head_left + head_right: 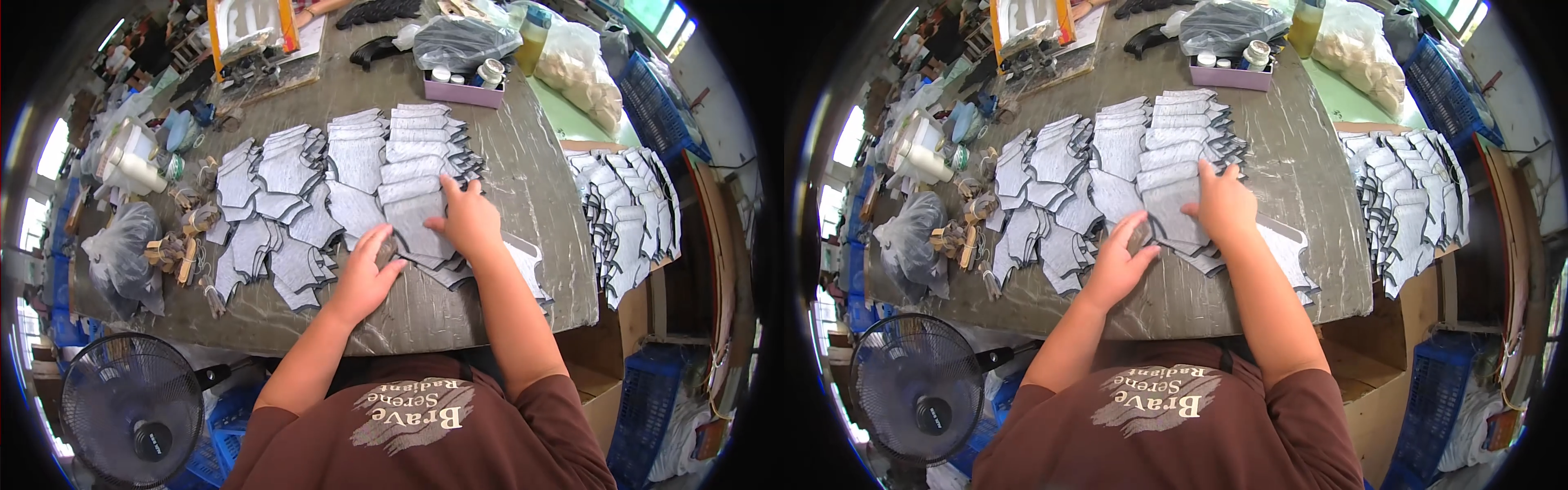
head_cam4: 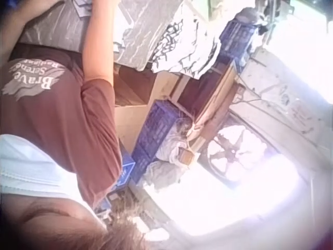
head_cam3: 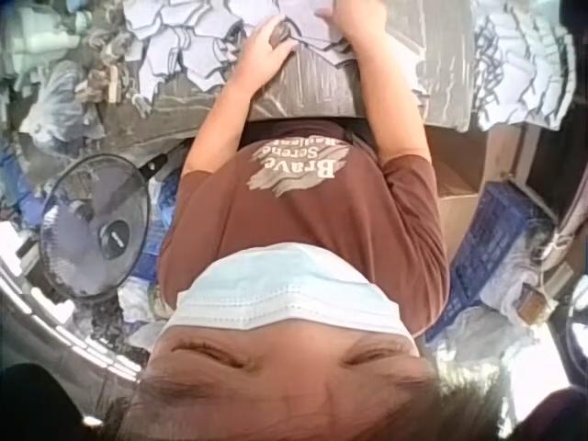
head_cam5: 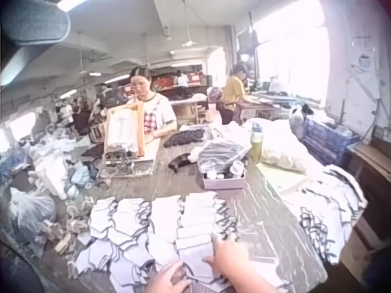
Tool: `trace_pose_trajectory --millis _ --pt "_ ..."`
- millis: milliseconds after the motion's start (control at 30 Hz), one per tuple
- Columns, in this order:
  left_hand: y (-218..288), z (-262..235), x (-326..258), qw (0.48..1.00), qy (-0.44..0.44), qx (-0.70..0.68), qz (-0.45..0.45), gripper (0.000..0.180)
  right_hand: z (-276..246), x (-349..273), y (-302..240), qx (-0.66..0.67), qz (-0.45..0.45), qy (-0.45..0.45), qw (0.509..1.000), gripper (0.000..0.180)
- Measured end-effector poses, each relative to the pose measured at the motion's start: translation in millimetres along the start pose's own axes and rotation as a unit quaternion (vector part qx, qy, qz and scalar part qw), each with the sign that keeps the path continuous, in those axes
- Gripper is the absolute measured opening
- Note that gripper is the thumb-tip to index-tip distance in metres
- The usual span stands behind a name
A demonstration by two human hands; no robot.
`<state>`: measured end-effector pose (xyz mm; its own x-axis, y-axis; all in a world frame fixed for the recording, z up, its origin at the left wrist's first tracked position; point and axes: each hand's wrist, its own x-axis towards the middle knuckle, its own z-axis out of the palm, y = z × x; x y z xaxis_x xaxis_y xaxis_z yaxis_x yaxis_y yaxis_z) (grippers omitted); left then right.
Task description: Inspecting and organizing pre-cut shoe upper components at a manufacturing workstation.
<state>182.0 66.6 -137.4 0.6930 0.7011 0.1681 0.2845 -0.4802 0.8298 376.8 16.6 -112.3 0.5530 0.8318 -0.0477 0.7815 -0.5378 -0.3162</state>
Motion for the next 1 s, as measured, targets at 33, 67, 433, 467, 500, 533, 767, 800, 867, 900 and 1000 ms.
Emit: trace_pose_trajectory --millis 33,67,433,467,500,533,767,800,867,900,1000 --pt "4 2 1 0.999 -0.041 0.010 0.014 0.047 -2 -6 0 -0.002 -0.002 -0.018 1.000 0.079" --pt "9 2 -1 0.996 -0.083 0.020 0.030 0.047 -4 -13 0 -0.005 -0.003 -0.035 0.999 0.079" --pt "24 1 100 0.985 -0.019 0.103 0.139 0.043 -26 -146 67 -0.061 0.037 0.002 0.997 0.083" --pt "23 7 123 0.985 -0.017 0.120 0.124 0.050 -22 -150 72 -0.045 0.043 0.007 0.998 0.079" --pt "21 11 143 0.984 -0.015 0.137 0.109 0.056 -18 -150 76 -0.028 0.048 0.012 0.998 0.074" --pt "16 15 158 0.984 -0.012 0.137 0.109 0.056 -16 -148 79 -0.030 0.046 0.014 0.998 0.074" --pt "12 28 162 0.948 -0.154 0.273 0.055 0.068 -15 -122 108 -0.012 0.075 0.065 0.995 0.051" --pt "12 29 153 0.947 -0.157 0.274 0.056 0.068 -18 -114 111 -0.022 0.079 0.069 0.994 0.052" --pt "19 28 134 0.954 -0.149 0.255 0.044 0.067 -19 -99 125 -0.025 0.081 0.086 0.993 0.051" --pt "22 32 125 0.955 -0.141 0.255 0.055 0.067 -22 -95 132 -0.023 0.084 0.115 0.990 0.048" --pt "28 36 98 0.964 -0.145 0.224 0.016 0.068 -25 -85 134 -0.023 0.089 0.143 0.985 0.043"
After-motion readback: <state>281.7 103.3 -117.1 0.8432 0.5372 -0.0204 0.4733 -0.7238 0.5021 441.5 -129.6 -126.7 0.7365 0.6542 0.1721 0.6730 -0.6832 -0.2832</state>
